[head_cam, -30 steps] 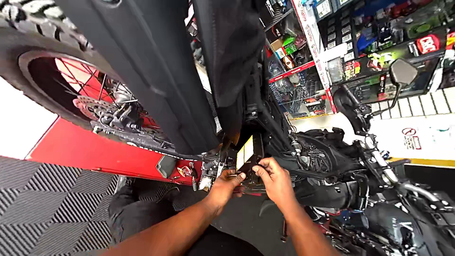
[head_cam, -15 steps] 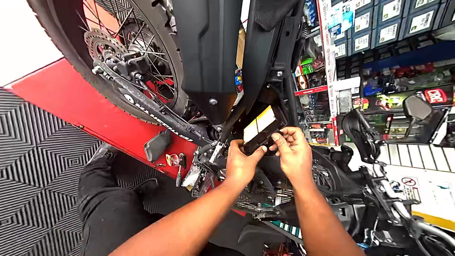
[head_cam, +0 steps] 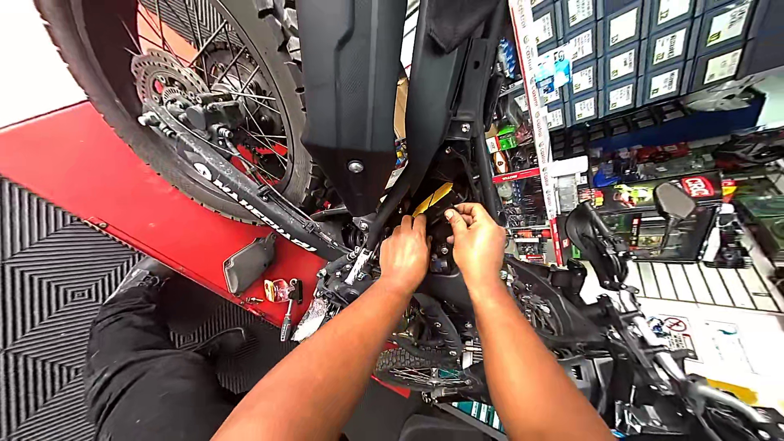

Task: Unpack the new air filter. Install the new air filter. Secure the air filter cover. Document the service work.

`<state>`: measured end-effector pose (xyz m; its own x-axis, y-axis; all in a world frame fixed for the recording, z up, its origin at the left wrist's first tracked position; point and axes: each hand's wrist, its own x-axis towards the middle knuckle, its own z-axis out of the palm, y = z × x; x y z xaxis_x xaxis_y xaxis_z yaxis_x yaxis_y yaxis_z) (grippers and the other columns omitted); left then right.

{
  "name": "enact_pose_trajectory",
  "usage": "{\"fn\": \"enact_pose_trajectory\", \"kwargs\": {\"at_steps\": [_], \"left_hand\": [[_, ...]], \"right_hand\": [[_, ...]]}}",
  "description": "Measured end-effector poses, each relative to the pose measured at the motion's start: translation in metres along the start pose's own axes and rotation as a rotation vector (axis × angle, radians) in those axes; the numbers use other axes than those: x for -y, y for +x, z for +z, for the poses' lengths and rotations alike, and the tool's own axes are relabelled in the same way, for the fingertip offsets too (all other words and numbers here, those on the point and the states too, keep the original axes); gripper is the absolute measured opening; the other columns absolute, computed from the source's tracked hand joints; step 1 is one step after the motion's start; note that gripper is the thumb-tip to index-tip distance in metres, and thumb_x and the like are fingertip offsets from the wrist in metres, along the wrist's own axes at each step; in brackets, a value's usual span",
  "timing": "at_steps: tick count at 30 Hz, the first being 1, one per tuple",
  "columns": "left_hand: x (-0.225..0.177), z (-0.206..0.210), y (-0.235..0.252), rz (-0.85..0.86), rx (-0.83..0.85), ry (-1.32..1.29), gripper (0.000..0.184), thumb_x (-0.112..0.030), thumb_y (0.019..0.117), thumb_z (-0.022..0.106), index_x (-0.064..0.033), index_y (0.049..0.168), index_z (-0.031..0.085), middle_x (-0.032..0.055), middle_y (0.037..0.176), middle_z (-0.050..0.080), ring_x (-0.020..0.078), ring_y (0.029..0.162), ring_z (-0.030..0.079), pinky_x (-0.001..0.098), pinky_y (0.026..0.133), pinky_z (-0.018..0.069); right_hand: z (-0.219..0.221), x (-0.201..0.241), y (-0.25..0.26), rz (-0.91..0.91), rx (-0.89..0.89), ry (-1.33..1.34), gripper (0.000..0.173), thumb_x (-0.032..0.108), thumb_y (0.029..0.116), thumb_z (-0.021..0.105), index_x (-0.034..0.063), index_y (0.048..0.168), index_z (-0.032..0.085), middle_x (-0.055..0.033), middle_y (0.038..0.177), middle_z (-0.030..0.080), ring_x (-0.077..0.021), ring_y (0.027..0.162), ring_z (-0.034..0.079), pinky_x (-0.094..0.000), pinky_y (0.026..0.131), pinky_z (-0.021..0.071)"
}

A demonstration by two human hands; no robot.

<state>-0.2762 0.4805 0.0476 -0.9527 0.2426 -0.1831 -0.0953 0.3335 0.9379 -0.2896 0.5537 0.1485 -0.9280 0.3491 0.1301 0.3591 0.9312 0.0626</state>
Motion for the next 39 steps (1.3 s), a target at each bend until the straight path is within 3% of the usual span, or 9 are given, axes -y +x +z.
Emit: {"fn": "enact_pose_trajectory", "kwargs": {"at_steps": [3,6,9,12,14,20,28,31,39], "left_hand": [[0.0,-0.001,0.004,0.03,-0.003,0.039,0.038,-0.029,0.1009,0.061,-0.0108,0.134,0.062,0.0142,0.123,0.066,0.0338,0.101,0.071,0.051,0.078,0.0598],[0.002,-0.002,0.005,0.056,-0.004,0.055,0.037,-0.031,0.1009,0.062,-0.0116,0.132,0.063,0.0135,0.121,0.068,0.0339,0.108,0.069,0.0511,0.082,0.0591],[0.003,-0.007,0.007,0.088,0.002,0.066,0.035,-0.031,0.1004,0.063,-0.0098,0.129,0.065,0.0148,0.12,0.068,0.0351,0.112,0.067,0.0507,0.086,0.0576],[0.005,-0.01,0.007,0.118,-0.002,0.089,0.033,-0.028,0.0999,0.064,-0.0088,0.127,0.065,0.0152,0.119,0.068,0.0358,0.109,0.068,0.0509,0.083,0.0589],[0.007,-0.01,0.005,0.121,0.012,0.095,0.032,-0.026,0.0995,0.065,-0.0082,0.127,0.064,0.0156,0.12,0.067,0.0369,0.108,0.068,0.0522,0.081,0.0591],[0.014,-0.002,0.004,0.149,-0.004,0.09,0.03,-0.027,0.1001,0.065,-0.0116,0.126,0.065,0.014,0.119,0.067,0.0364,0.106,0.068,0.0528,0.079,0.0594],[0.011,0.002,0.004,0.189,-0.017,0.119,0.027,-0.022,0.0982,0.065,-0.0082,0.121,0.065,0.0154,0.115,0.067,0.0358,0.1,0.069,0.0506,0.075,0.0595],[0.013,0.001,0.006,0.194,-0.036,0.108,0.026,-0.022,0.0969,0.067,-0.0077,0.118,0.066,0.0157,0.111,0.067,0.0343,0.097,0.07,0.0484,0.073,0.0596],[0.022,0.007,0.017,0.258,-0.104,0.051,0.028,-0.029,0.0999,0.065,-0.0094,0.121,0.068,0.0134,0.108,0.068,0.0318,0.096,0.07,0.0463,0.074,0.0601]], "right_hand": [[-0.006,0.008,0.004,0.024,0.009,-0.153,0.025,0.047,0.0978,0.065,0.0273,0.11,0.073,0.0036,0.08,0.075,-0.0191,0.07,0.072,-0.0519,0.066,0.0566],[-0.018,0.002,0.001,-0.071,-0.069,-0.176,0.03,0.045,0.0961,0.068,0.0238,0.117,0.071,-0.0026,0.068,0.064,-0.0249,0.061,0.062,-0.0529,0.057,0.0484],[-0.032,-0.026,0.006,-0.21,-0.192,0.011,0.031,0.04,0.097,0.067,0.0156,0.116,0.072,0.0006,0.071,0.067,-0.0154,0.059,0.062,-0.0423,0.056,0.0526],[-0.04,-0.057,0.023,-0.208,-0.227,0.225,0.026,0.03,0.099,0.067,0.0112,0.117,0.069,0.0022,0.085,0.072,-0.0047,0.07,0.066,-0.0262,0.066,0.056],[-0.038,-0.074,0.035,-0.199,-0.217,0.354,0.026,0.026,0.1,0.066,0.0076,0.118,0.067,0.0,0.094,0.071,-0.0035,0.08,0.067,-0.0214,0.074,0.0567],[-0.024,-0.081,0.068,-0.171,-0.172,0.518,0.04,0.033,0.1032,0.06,0.0035,0.13,0.059,-0.0065,0.118,0.067,-0.0085,0.104,0.066,-0.0262,0.092,0.0555],[-0.004,-0.069,0.098,-0.05,-0.095,0.505,0.059,0.058,0.1069,0.033,0.0151,0.141,0.055,-0.0035,0.14,0.061,-0.0138,0.127,0.059,-0.0384,0.104,0.0514],[0.0,-0.07,0.096,-0.074,-0.122,0.511,0.061,0.057,0.1081,0.03,0.0103,0.139,0.055,-0.0065,0.131,0.064,-0.0141,0.12,0.063,-0.0369,0.102,0.0528],[0.001,-0.069,0.095,-0.05,-0.133,0.493,0.063,0.06,0.1073,0.027,0.0119,0.132,0.059,-0.0029,0.121,0.069,-0.0126,0.111,0.067,-0.0354,0.095,0.0561]]}}
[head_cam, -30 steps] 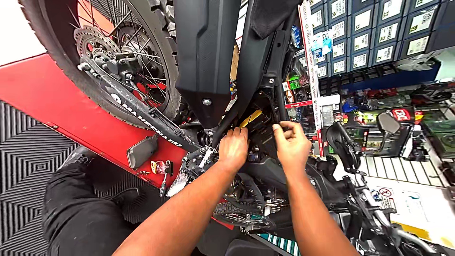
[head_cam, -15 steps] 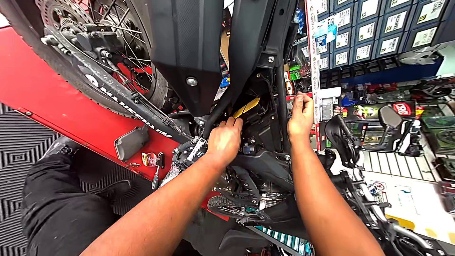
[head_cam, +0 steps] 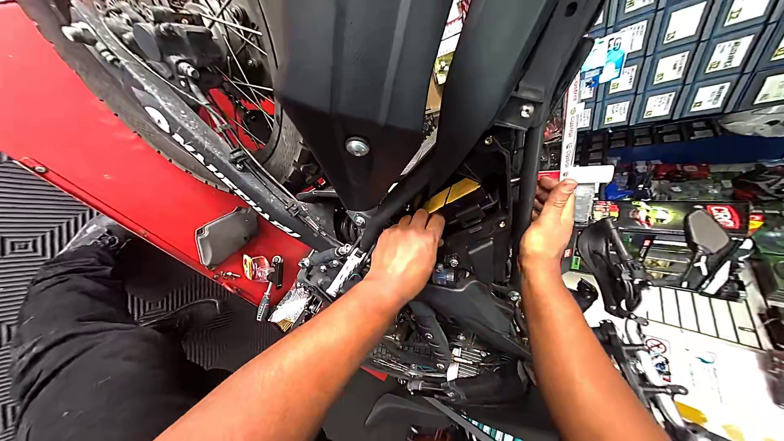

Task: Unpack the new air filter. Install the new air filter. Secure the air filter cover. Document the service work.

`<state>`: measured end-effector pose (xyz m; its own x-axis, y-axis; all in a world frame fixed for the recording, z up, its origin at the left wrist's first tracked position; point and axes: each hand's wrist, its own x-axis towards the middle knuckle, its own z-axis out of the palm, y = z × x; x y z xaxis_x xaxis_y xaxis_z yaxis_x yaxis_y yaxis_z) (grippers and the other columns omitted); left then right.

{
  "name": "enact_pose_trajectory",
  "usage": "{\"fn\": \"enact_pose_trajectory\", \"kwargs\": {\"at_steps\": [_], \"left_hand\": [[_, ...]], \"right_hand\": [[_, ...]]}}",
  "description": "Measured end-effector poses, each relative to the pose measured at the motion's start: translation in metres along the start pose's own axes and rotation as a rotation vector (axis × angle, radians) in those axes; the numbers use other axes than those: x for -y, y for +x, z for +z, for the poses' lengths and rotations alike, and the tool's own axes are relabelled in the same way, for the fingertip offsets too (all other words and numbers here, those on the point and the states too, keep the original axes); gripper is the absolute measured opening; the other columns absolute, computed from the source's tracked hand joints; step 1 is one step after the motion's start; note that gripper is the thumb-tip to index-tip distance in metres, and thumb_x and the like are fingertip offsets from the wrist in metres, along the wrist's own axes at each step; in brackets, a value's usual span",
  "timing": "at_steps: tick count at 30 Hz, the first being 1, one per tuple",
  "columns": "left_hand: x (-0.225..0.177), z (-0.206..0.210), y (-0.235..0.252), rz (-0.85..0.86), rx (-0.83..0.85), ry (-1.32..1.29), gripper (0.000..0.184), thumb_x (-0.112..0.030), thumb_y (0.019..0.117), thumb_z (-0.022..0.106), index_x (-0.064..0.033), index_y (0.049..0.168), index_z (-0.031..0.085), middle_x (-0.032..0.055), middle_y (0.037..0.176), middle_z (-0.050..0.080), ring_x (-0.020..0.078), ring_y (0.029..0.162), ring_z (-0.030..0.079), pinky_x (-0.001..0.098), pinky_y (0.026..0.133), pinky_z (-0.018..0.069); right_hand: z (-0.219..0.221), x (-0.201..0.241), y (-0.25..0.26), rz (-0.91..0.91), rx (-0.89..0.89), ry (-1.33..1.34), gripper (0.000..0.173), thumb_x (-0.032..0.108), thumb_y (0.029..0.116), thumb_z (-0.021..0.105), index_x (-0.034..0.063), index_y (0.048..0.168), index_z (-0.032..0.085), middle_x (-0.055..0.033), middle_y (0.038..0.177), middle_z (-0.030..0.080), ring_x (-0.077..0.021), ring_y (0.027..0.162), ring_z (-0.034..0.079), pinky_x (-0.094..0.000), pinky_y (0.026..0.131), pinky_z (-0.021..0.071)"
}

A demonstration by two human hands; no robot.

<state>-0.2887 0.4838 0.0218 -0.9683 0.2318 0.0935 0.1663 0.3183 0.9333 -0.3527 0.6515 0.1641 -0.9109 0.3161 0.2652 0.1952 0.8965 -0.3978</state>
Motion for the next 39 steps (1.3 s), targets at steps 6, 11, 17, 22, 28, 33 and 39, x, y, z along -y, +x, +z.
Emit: {"fn": "enact_pose_trajectory", "kwargs": {"at_steps": [6,11,17,22,28,33,39], "left_hand": [[0.005,-0.001,-0.001,0.047,0.01,0.038,0.031,-0.03,0.1004,0.065,-0.0098,0.124,0.068,0.0124,0.111,0.069,0.0307,0.096,0.071,0.0459,0.074,0.0606],[0.001,-0.004,-0.004,-0.012,0.056,0.002,0.043,-0.043,0.1015,0.061,-0.0111,0.129,0.067,0.0107,0.112,0.069,0.0285,0.093,0.072,0.0462,0.072,0.0607],[-0.03,-0.014,0.007,-0.078,0.125,-0.007,0.064,-0.056,0.102,0.053,-0.0406,0.16,0.031,0.0176,0.126,0.058,0.0321,0.085,0.068,0.0462,0.062,0.0571],[-0.038,-0.002,-0.001,-0.062,0.047,-0.01,0.063,-0.044,0.102,0.057,-0.0359,0.16,0.034,0.0188,0.12,0.06,0.0342,0.104,0.063,0.046,0.082,0.0553],[-0.031,0.006,-0.002,-0.129,0.024,-0.248,0.059,-0.05,0.1006,0.058,-0.0456,0.156,0.039,0.0104,0.116,0.056,0.0287,0.106,0.056,0.0439,0.078,0.0529],[-0.052,0.019,-0.005,-0.221,-0.082,-0.17,0.094,-0.077,0.0788,0.068,-0.0332,0.157,0.041,0.013,0.132,0.053,0.0328,0.11,0.057,0.0452,0.069,0.0543],[-0.063,0.043,-0.003,-0.173,-0.276,-0.14,0.101,-0.07,0.0757,0.077,-0.0087,0.15,0.046,0.0173,0.138,0.054,0.0361,0.117,0.055,0.0521,0.092,0.0496]], "right_hand": [[0.0,-0.001,-0.001,-0.009,-0.008,-0.006,0.061,0.058,0.1081,0.027,0.0128,0.131,0.061,-0.002,0.117,0.07,-0.012,0.108,0.068,-0.0356,0.093,0.0571],[0.0,-0.002,-0.001,-0.005,-0.016,-0.022,0.059,0.058,0.1078,0.029,0.0138,0.128,0.062,-0.0009,0.114,0.071,-0.0113,0.106,0.068,-0.0357,0.092,0.0569],[0.001,0.001,-0.003,0.014,-0.029,-0.013,0.057,0.057,0.1083,0.03,0.0143,0.127,0.062,0.0001,0.113,0.072,-0.0105,0.105,0.069,-0.0348,0.091,0.0573],[0.0,0.004,-0.002,0.046,-0.003,-0.072,0.059,0.061,0.1065,0.029,0.017,0.126,0.063,0.0009,0.114,0.071,-0.0108,0.105,0.068,-0.0372,0.09,0.0569],[-0.002,0.002,0.002,0.055,0.081,-0.113,0.067,0.07,0.102,0.03,0.0203,0.135,0.06,-0.0011,0.129,0.065,-0.0135,0.124,0.059,-0.0433,0.107,0.0482],[-0.003,0.002,0.004,-0.058,0.164,-0.207,0.072,0.069,0.1032,0.023,0.0188,0.144,0.055,-0.0047,0.141,0.059,-0.019,0.135,0.052,-0.0478,0.114,0.0403],[-0.006,0.001,0.008,-0.12,0.244,-0.239,0.082,0.077,0.0979,0.024,0.0191,0.149,0.052,-0.0083,0.145,0.055,-0.024,0.137,0.049,-0.0503,0.115,0.0385]]}}
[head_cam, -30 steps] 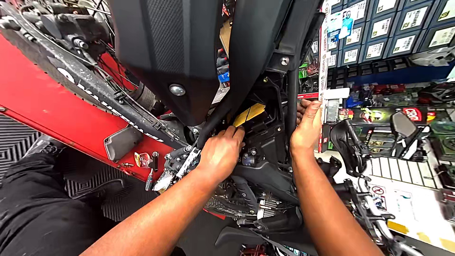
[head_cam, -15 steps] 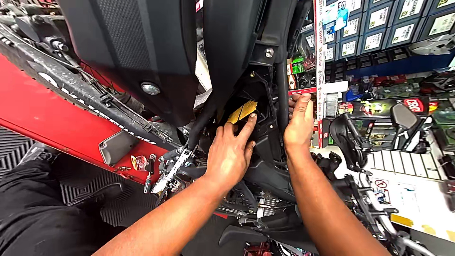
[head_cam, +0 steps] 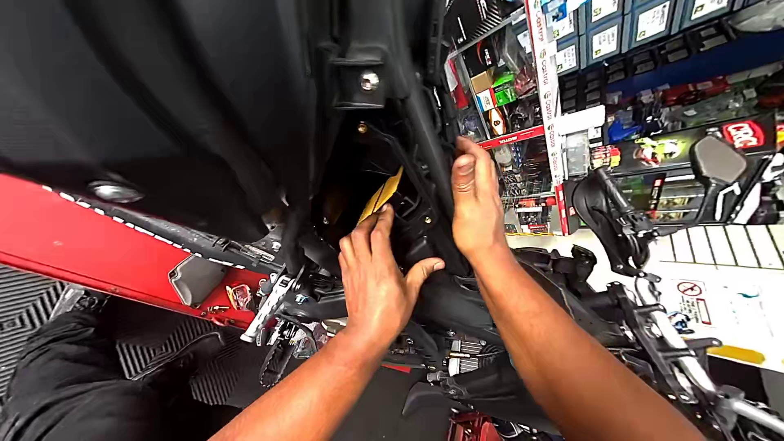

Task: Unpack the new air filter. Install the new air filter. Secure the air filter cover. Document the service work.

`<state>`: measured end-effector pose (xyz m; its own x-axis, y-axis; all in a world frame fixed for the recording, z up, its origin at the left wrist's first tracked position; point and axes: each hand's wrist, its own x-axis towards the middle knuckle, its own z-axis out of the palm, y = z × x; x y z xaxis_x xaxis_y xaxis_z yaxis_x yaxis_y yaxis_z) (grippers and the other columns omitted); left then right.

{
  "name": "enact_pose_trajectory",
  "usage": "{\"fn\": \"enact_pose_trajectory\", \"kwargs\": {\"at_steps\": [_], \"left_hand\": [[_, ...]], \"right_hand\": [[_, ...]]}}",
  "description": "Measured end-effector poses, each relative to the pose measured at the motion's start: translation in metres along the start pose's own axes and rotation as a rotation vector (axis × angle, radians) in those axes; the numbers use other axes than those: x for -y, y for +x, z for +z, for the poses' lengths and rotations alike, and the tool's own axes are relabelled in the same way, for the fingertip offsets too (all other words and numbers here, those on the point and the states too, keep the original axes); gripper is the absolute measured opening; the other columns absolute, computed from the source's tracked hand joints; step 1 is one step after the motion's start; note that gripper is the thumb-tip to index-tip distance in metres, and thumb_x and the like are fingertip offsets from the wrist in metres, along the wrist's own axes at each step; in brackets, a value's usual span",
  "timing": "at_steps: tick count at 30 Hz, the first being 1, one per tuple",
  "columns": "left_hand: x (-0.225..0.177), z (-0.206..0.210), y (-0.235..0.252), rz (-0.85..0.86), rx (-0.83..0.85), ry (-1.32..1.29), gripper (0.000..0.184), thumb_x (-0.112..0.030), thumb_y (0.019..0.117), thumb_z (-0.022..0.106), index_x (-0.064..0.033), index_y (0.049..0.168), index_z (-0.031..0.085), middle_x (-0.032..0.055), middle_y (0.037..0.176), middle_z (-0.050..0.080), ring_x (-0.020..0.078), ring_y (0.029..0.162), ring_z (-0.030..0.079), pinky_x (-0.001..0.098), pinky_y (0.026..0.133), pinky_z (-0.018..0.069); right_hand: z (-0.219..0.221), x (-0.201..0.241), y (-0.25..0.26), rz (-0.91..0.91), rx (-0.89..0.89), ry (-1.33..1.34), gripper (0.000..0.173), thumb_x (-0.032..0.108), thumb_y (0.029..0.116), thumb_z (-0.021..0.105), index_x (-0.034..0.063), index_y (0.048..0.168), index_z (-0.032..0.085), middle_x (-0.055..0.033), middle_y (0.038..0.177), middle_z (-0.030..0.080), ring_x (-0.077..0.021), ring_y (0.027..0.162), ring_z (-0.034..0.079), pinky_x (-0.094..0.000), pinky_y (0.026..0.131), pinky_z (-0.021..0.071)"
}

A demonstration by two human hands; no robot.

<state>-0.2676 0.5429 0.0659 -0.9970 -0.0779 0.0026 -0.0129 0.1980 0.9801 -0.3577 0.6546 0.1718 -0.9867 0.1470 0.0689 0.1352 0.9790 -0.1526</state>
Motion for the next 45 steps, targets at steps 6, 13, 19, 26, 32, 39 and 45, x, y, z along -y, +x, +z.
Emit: {"fn": "enact_pose_trajectory", "kwargs": {"at_steps": [6,13,19,26,32,39,45], "left_hand": [[0.009,0.004,-0.004,0.085,-0.059,0.049,0.101,-0.07,0.0789,0.075,-0.0041,0.15,0.045,0.0181,0.122,0.055,0.0342,0.108,0.055,0.0493,0.091,0.0471],[0.006,0.004,-0.003,0.072,-0.055,0.062,0.106,-0.074,0.077,0.073,-0.006,0.152,0.042,0.0228,0.136,0.052,0.0384,0.12,0.052,0.0529,0.1,0.045],[0.002,0.0,-0.005,0.032,-0.022,0.067,0.097,-0.048,0.0771,0.084,-0.0069,0.153,0.04,0.022,0.146,0.047,0.0402,0.128,0.05,0.0551,0.103,0.046],[0.01,-0.002,-0.008,-0.039,-0.042,0.001,0.101,-0.049,0.0667,0.092,-0.0007,0.145,0.05,0.0221,0.143,0.051,0.0386,0.13,0.053,0.0536,0.101,0.0511],[0.05,-0.011,-0.017,0.107,0.009,0.216,0.1,-0.07,0.0741,0.078,-0.0028,0.144,0.053,0.0196,0.133,0.062,0.0369,0.125,0.058,0.0576,0.11,0.0411],[0.046,0.003,-0.025,0.048,-0.018,0.267,0.109,-0.083,0.0724,0.066,-0.0031,0.145,0.052,0.0175,0.132,0.062,0.0357,0.127,0.056,0.0619,0.117,0.0285],[0.053,0.027,-0.029,0.039,-0.128,0.136,0.102,-0.07,0.0758,0.073,0.0001,0.146,0.049,0.0237,0.136,0.058,0.0421,0.133,0.051,0.0612,0.122,0.0236]], "right_hand": [[0.0,0.003,0.002,0.069,0.039,0.009,0.084,0.082,0.094,0.026,0.0252,0.148,0.053,-0.0055,0.147,0.055,-0.0259,0.138,0.047,-0.0563,0.111,0.0369],[-0.005,0.008,-0.001,0.0,0.09,0.021,0.096,0.091,0.0835,0.039,0.026,0.153,0.048,-0.0052,0.15,0.053,-0.0289,0.139,0.047,-0.06,0.11,0.0388],[-0.004,0.0,-0.021,-0.838,-0.049,-0.118,0.089,0.068,0.0837,0.068,0.0168,0.153,0.047,-0.0173,0.16,0.041,-0.0377,0.15,0.035,-0.061,0.121,0.0281],[-0.012,-0.001,0.003,-1.389,0.229,-0.421,0.055,0.045,0.1024,0.044,0.0134,0.143,0.061,-0.0066,0.146,0.061,-0.0277,0.149,0.04,-0.051,0.128,0.0154],[-0.01,-0.002,0.005,-1.391,0.259,-0.532,0.077,0.067,0.0946,0.045,0.0096,0.142,0.06,-0.0108,0.15,0.056,-0.0276,0.148,0.04,-0.0494,0.128,0.0155],[-0.011,0.003,0.008,-1.412,0.3,-0.558,0.079,0.072,0.09,0.05,0.0103,0.137,0.062,-0.0104,0.137,0.063,-0.0291,0.134,0.054,-0.0525,0.125,0.0196],[-0.01,0.003,0.01,-1.459,0.283,-0.595,0.087,0.079,0.0875,0.046,0.0112,0.14,0.06,-0.0099,0.136,0.064,-0.0296,0.131,0.055,-0.0561,0.124,0.0188]]}}
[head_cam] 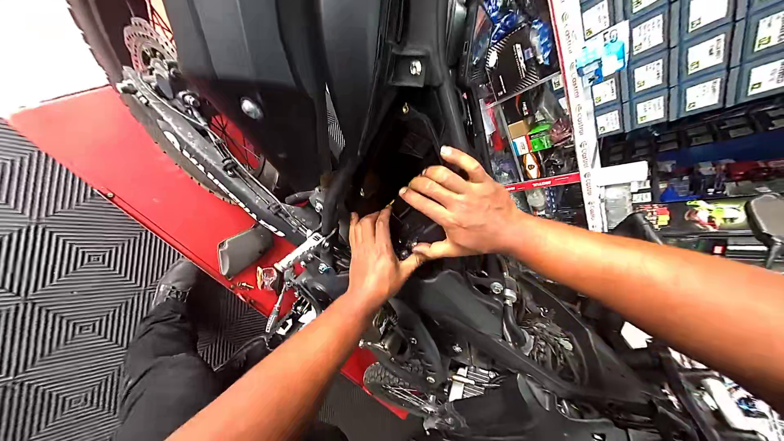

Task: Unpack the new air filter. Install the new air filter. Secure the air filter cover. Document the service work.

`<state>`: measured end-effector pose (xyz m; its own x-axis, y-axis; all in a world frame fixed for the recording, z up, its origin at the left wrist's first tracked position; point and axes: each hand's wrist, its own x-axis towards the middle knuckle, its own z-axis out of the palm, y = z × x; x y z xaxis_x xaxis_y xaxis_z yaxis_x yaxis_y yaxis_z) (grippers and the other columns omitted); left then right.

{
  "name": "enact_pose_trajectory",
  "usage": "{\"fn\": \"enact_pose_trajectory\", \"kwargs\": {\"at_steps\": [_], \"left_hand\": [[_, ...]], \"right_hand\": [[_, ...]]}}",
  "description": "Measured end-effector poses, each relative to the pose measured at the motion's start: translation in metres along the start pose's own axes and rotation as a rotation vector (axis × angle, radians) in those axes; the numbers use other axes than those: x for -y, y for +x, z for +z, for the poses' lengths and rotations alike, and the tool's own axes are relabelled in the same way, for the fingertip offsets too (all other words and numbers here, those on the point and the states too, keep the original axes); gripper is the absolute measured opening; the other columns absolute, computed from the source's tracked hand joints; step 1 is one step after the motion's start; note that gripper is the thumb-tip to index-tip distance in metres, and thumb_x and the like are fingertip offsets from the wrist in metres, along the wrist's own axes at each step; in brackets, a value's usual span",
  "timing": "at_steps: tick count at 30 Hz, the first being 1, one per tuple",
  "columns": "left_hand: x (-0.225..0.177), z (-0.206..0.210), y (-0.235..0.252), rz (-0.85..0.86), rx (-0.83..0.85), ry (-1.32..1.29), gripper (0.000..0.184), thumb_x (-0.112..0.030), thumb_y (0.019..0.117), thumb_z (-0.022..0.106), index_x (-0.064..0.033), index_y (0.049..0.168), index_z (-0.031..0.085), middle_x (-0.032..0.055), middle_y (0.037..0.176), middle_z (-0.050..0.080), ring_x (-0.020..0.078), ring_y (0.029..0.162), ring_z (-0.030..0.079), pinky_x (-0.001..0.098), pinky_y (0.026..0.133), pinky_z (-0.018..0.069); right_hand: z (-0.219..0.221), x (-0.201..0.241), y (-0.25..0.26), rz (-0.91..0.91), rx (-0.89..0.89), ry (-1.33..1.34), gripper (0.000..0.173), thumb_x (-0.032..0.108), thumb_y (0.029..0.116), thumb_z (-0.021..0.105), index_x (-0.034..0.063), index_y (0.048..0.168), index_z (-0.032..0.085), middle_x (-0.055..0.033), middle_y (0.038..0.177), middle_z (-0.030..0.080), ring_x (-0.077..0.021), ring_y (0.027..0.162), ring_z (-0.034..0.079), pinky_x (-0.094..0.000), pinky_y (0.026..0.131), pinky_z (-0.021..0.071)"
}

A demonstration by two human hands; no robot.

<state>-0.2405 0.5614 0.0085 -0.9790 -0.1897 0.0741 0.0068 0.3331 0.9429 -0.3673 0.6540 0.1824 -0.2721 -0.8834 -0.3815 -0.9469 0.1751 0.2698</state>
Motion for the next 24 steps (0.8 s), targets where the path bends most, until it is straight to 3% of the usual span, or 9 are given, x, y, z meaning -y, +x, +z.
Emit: {"fn": "enact_pose_trajectory", "kwargs": {"at_steps": [3,7,12,18,24], "left_hand": [[0.001,0.001,-0.001,-0.023,-0.005,-0.026,0.094,-0.066,0.0803,0.071,-0.0038,0.147,0.049,0.0218,0.139,0.056,0.0417,0.137,0.047,0.0588,0.123,0.0236],[0.012,0.004,-0.001,0.063,-0.063,-0.012,0.091,-0.068,0.0815,0.069,-0.0034,0.144,0.053,0.0211,0.13,0.06,0.0405,0.134,0.05,0.0575,0.124,0.0228],[0.015,0.007,0.001,0.135,-0.116,0.013,0.09,-0.069,0.0829,0.067,-0.0014,0.14,0.055,0.0217,0.125,0.063,0.0397,0.128,0.054,0.0542,0.12,0.0307],[0.013,0.005,-0.001,0.138,-0.12,0.009,0.088,-0.069,0.0821,0.069,-0.0021,0.138,0.059,0.016,0.113,0.063,0.0321,0.11,0.061,0.0479,0.105,0.0445],[0.018,0.01,-0.001,0.197,-0.187,-0.01,0.087,-0.069,0.0825,0.069,0.0003,0.135,0.062,0.0167,0.107,0.065,0.0319,0.101,0.062,0.0463,0.098,0.0466]], "right_hand": [[0.0,0.001,0.001,-0.011,-0.015,-0.008,0.081,0.075,0.0876,0.049,0.0113,0.136,0.063,-0.0096,0.132,0.064,-0.0301,0.13,0.055,-0.0583,0.124,0.0164],[0.001,0.002,0.002,-0.015,-0.052,-0.001,0.074,0.071,0.0858,0.056,0.0121,0.128,0.067,-0.0088,0.126,0.067,-0.0306,0.127,0.057,-0.0594,0.124,0.0174],[0.0,0.001,0.001,-0.012,-0.063,-0.005,0.073,0.072,0.0826,0.058,0.015,0.126,0.069,-0.007,0.122,0.067,-0.0309,0.125,0.056,-0.0582,0.123,0.0174],[0.0,0.001,0.002,-0.014,-0.047,-0.003,0.072,0.073,0.0822,0.059,0.0148,0.124,0.069,-0.007,0.12,0.067,-0.0307,0.124,0.057,-0.0577,0.123,0.0173],[0.0,0.002,0.004,0.004,-0.04,-0.024,0.07,0.072,0.0829,0.058,0.0141,0.121,0.07,-0.0088,0.116,0.068,-0.0324,0.12,0.058,-0.0597,0.121,0.0192]]}}
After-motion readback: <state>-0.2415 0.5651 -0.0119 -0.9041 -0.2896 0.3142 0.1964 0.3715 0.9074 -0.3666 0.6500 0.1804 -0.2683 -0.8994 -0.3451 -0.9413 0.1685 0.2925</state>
